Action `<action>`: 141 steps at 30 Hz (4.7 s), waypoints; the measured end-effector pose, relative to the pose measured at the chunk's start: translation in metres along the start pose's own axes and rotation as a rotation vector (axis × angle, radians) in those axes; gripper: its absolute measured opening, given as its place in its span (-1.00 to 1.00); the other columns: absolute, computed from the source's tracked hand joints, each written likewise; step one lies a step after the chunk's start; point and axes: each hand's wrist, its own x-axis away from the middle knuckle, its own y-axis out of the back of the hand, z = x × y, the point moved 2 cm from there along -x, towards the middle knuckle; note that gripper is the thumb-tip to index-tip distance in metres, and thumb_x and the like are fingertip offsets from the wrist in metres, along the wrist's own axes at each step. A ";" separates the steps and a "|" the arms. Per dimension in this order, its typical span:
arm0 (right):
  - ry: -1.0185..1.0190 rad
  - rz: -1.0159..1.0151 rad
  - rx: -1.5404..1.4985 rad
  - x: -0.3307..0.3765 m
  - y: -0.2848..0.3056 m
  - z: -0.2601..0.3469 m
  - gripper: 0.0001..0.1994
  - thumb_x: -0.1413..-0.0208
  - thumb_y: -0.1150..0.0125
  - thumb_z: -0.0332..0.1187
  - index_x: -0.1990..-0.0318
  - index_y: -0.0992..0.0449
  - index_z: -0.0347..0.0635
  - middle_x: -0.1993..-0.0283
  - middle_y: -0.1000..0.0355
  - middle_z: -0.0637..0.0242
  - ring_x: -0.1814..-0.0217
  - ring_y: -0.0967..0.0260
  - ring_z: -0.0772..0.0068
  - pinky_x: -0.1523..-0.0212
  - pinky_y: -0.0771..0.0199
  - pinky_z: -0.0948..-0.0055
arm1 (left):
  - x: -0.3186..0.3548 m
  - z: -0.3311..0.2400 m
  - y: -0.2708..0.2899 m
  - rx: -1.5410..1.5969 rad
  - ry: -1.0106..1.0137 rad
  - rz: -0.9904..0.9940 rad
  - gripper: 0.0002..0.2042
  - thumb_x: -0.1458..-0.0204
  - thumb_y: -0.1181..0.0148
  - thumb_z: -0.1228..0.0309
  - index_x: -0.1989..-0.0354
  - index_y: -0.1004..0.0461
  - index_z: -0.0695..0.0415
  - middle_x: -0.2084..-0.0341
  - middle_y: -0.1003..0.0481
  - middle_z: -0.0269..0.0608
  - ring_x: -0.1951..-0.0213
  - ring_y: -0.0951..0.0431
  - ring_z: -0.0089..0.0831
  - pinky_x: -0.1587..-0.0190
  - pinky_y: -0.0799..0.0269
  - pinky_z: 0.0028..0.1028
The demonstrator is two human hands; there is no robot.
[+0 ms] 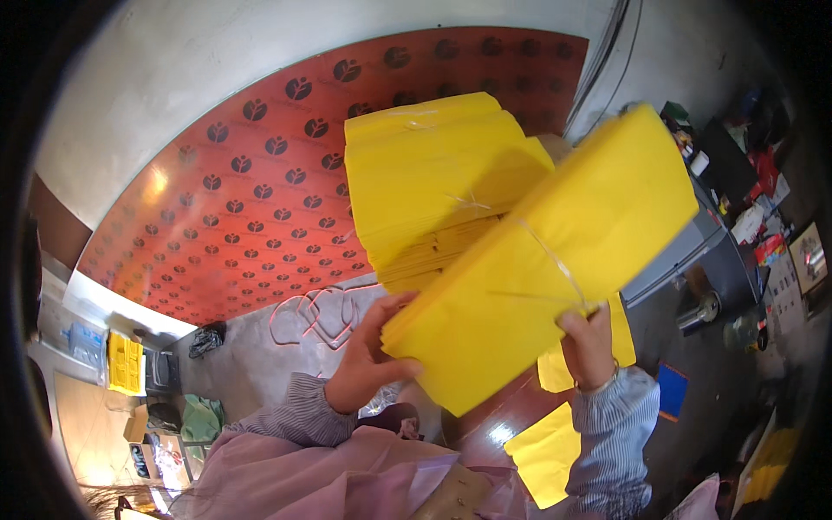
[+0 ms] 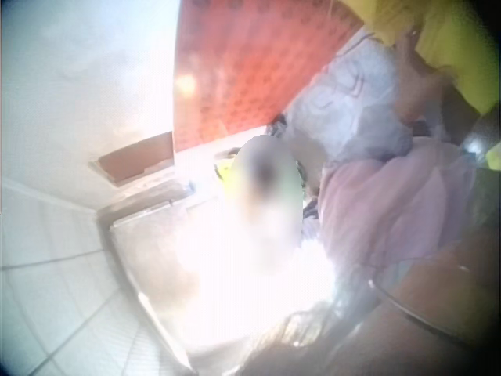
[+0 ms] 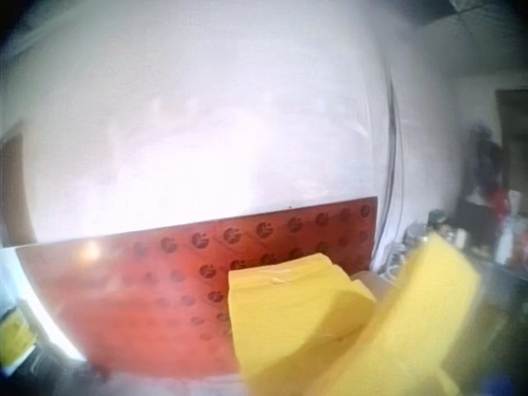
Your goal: The person folds multiple yellow paper sheets by hand on a table, aligning edges and creasing folds. The person then stacks the folded sheets and ties the stack with a white string.
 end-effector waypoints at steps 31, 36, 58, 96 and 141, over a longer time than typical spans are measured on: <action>0.094 -0.009 -0.569 -0.135 -0.174 -0.042 -0.30 -0.42 0.17 0.32 -0.47 -0.29 0.07 -0.46 -0.35 0.30 -0.51 -0.24 0.03 -0.52 -0.15 -0.27 | -0.368 -0.173 0.318 -0.101 0.212 0.168 -0.44 -0.33 -0.25 0.19 -0.35 -0.33 0.31 -0.28 -0.42 -0.06 -0.24 -0.49 -0.28 -0.25 -0.47 -0.32; -0.153 -0.225 -0.560 -0.138 -0.190 -0.067 -0.38 -0.44 0.07 0.22 -0.40 -0.30 -0.02 -0.36 -0.42 0.15 -0.47 -0.26 -0.04 -0.44 -0.35 -0.14 | -0.430 -0.137 0.327 0.001 0.335 -0.108 -0.26 -0.27 -0.27 -0.05 -0.43 -0.22 0.21 -0.19 -0.48 0.04 -0.21 -0.50 -0.13 -0.31 -0.41 -0.17; -0.028 -0.262 0.115 -0.139 -0.221 -0.058 -0.59 -0.42 -0.13 -0.14 -0.21 -0.20 -0.16 -0.07 -0.55 0.11 0.05 -0.67 0.10 0.05 -0.77 0.19 | -0.417 -0.132 0.344 -0.550 0.115 0.035 -0.53 -0.24 -0.29 0.03 -0.11 -0.56 0.17 0.21 -0.62 -0.23 0.23 -0.61 -0.44 0.16 -0.58 -0.41; -0.265 -0.288 -0.025 -0.120 -0.231 -0.099 -0.60 -0.47 -0.01 -0.22 -0.33 -0.20 -0.15 -0.16 -0.54 0.16 0.01 -0.68 0.15 0.13 -0.75 0.29 | -0.389 -0.103 0.341 -0.728 -0.144 -0.312 -0.56 -0.25 -0.30 0.11 -0.21 -0.53 0.06 -0.07 -0.55 -0.18 -0.16 -0.50 -0.23 -0.28 -0.35 -0.18; 0.775 -0.073 1.424 -0.119 -0.222 -0.069 -0.58 -0.28 -0.25 -0.16 -0.27 -0.53 0.07 -0.37 -0.44 0.43 -0.37 -0.36 0.28 -0.47 -0.12 -0.02 | -0.340 -0.099 0.253 -1.120 -0.751 0.132 -0.56 -0.48 0.15 0.16 -0.33 -0.48 0.12 -0.23 -0.54 -0.07 -0.41 -0.37 -0.14 -0.55 0.12 -0.05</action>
